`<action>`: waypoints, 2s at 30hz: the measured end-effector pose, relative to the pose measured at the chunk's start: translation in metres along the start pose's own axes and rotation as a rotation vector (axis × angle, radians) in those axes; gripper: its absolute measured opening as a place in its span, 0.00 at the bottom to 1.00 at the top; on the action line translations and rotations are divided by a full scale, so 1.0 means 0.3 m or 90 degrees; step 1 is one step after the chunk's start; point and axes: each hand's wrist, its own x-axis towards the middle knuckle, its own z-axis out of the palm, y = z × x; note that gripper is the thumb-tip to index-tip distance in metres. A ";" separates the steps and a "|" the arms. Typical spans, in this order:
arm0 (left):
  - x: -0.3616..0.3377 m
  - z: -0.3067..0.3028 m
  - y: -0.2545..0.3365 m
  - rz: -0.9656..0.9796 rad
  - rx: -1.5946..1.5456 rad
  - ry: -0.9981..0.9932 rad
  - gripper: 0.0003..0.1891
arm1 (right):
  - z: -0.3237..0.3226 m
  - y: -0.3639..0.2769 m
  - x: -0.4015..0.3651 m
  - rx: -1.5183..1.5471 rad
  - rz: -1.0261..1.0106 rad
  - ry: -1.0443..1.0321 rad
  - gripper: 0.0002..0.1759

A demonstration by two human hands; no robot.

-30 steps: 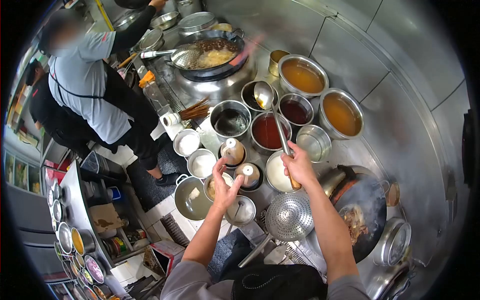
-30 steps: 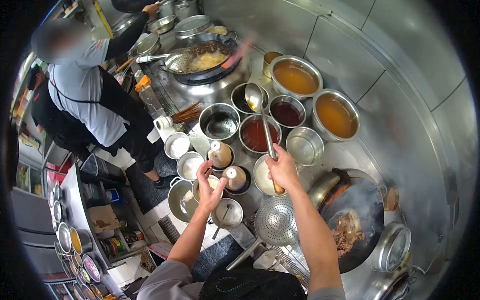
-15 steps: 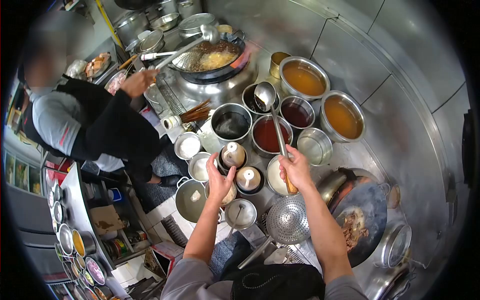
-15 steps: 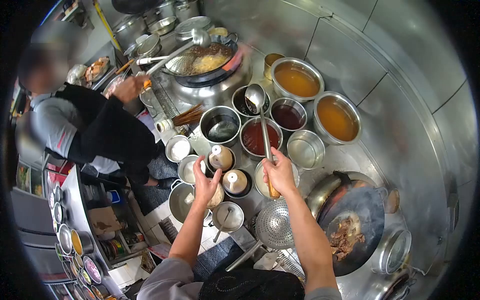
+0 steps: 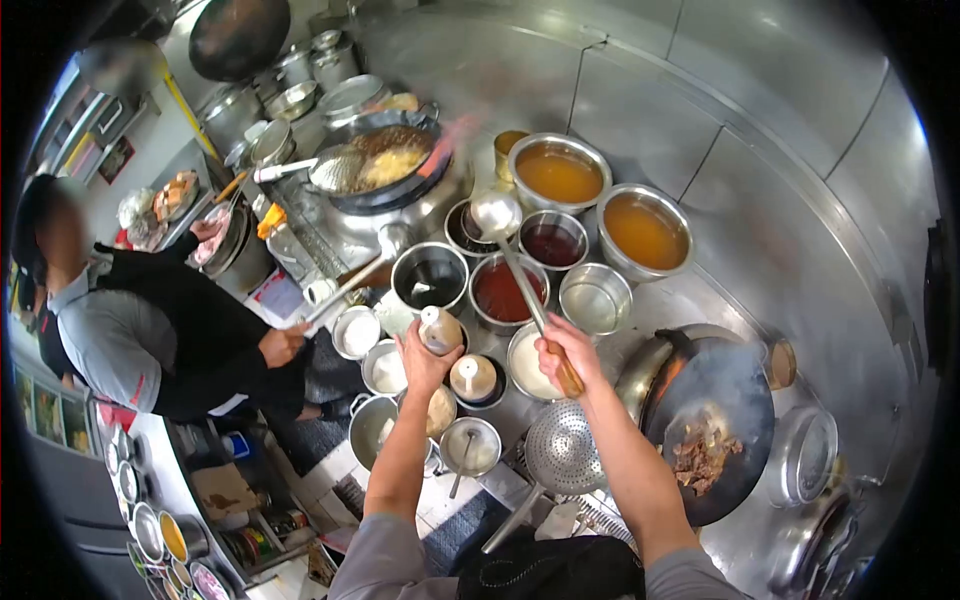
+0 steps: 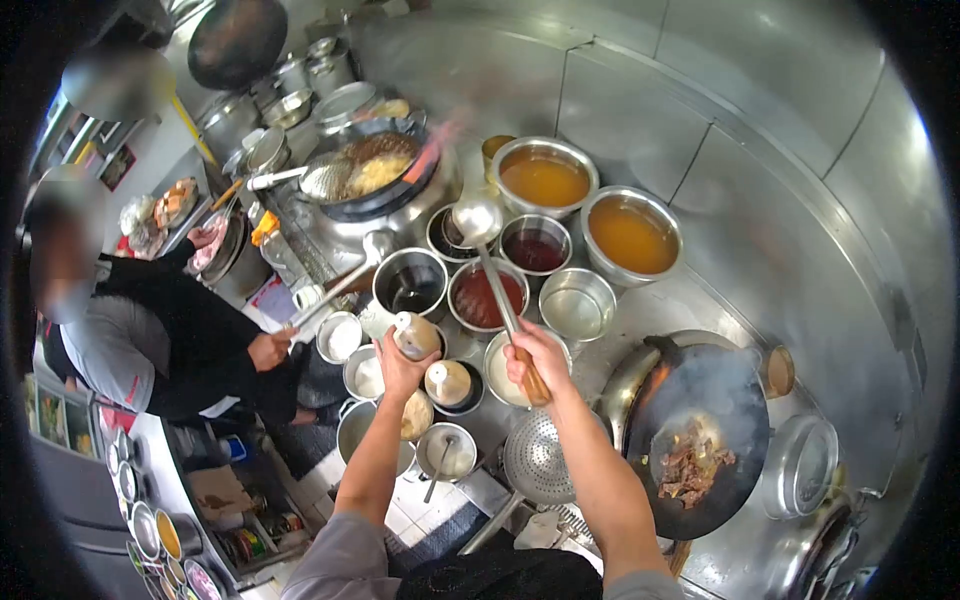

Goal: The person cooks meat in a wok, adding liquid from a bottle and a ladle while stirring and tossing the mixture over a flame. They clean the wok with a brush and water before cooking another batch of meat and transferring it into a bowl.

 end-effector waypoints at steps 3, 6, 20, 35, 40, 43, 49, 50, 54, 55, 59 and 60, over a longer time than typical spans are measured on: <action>0.007 -0.017 0.031 -0.086 -0.179 0.075 0.52 | -0.074 -0.011 -0.129 0.166 0.017 -0.128 0.16; 0.003 -0.123 0.095 -0.114 -0.278 0.139 0.52 | -0.178 -0.034 -0.400 0.367 -0.045 -0.161 0.22; -0.227 -0.406 0.442 0.073 -0.460 -0.354 0.56 | -0.549 0.122 -1.678 -0.972 -0.078 0.694 0.33; -0.704 0.540 1.514 0.242 0.409 -1.094 0.39 | -0.665 0.190 -2.059 -0.617 -0.069 0.494 0.34; -0.653 0.294 1.396 0.224 0.145 -1.037 0.46 | -0.756 0.192 -2.093 -0.888 -0.240 0.543 0.32; -0.635 0.219 1.434 0.212 0.210 -1.003 0.46 | -0.736 0.128 -2.107 -0.722 -0.162 0.502 0.33; -0.703 0.475 1.589 0.271 0.529 -0.989 0.42 | -0.695 0.140 -2.096 -0.442 -0.095 0.419 0.32; -0.732 0.489 1.641 0.246 0.572 -0.995 0.43 | -0.697 0.150 -2.089 -0.382 -0.100 0.405 0.32; -0.711 0.544 1.548 0.313 0.425 -1.006 0.44 | -0.713 0.151 -2.043 -0.365 -0.113 0.429 0.33; -0.687 0.510 1.540 0.336 0.363 -1.059 0.48 | -0.858 0.222 -2.002 -0.734 -0.341 0.429 0.34; -0.639 0.251 1.398 0.271 0.121 -0.917 0.54 | -0.814 0.064 -1.940 -0.714 -0.200 0.534 0.34; -0.618 0.201 1.336 0.240 0.112 -0.888 0.54 | -0.852 0.054 -1.923 -0.838 -0.186 0.567 0.34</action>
